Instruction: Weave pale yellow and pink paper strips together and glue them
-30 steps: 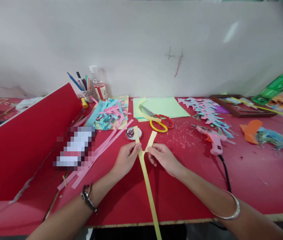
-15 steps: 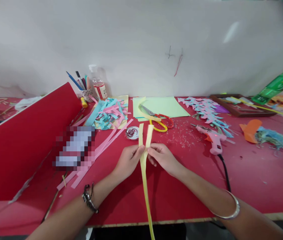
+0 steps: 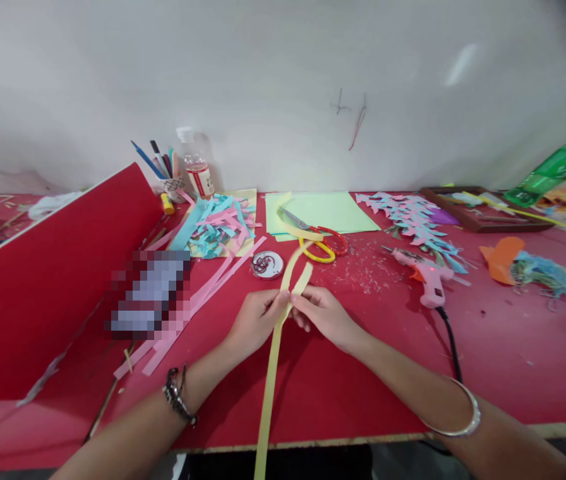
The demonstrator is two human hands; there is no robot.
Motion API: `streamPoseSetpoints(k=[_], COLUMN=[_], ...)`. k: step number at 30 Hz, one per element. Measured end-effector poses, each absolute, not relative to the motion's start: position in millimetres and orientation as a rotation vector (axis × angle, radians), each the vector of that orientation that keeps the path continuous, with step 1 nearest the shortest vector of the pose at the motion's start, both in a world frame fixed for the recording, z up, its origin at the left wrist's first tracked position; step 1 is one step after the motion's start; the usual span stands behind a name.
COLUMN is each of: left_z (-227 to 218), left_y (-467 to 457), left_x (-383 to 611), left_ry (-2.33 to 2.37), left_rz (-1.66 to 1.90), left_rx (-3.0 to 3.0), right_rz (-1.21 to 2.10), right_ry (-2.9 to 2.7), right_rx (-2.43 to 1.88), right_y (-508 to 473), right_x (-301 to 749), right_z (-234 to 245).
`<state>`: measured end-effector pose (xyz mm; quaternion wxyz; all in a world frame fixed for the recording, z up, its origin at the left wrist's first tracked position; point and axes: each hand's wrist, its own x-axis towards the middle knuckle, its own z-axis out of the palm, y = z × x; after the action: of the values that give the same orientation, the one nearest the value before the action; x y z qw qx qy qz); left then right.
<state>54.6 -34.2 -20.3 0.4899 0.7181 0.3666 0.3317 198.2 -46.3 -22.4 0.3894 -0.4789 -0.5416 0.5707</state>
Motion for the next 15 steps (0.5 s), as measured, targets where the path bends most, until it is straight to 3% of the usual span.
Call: streamPoseSetpoints(k=[5,10,15], left_z=[-22.1,-19.2,-20.2], left_y=[-32.9,-33.8,-34.6], left_x=[53.6,56.1,56.3], left_ry=[1.184,0.839,0.832], left_rz=[0.905,0.773,0.802], left_rx=[1.726,1.703,1.717], right_rz=[1.422,1.376,1.447], right_ry=[-1.322,-1.267,-1.400], right_rx=[-1.229,-1.209,-1.194], right_y=[-45.8,-44.1,-46.7], right_x=[199.5,200.3,198.8], right_z=[-23.0,-23.1,-20.5])
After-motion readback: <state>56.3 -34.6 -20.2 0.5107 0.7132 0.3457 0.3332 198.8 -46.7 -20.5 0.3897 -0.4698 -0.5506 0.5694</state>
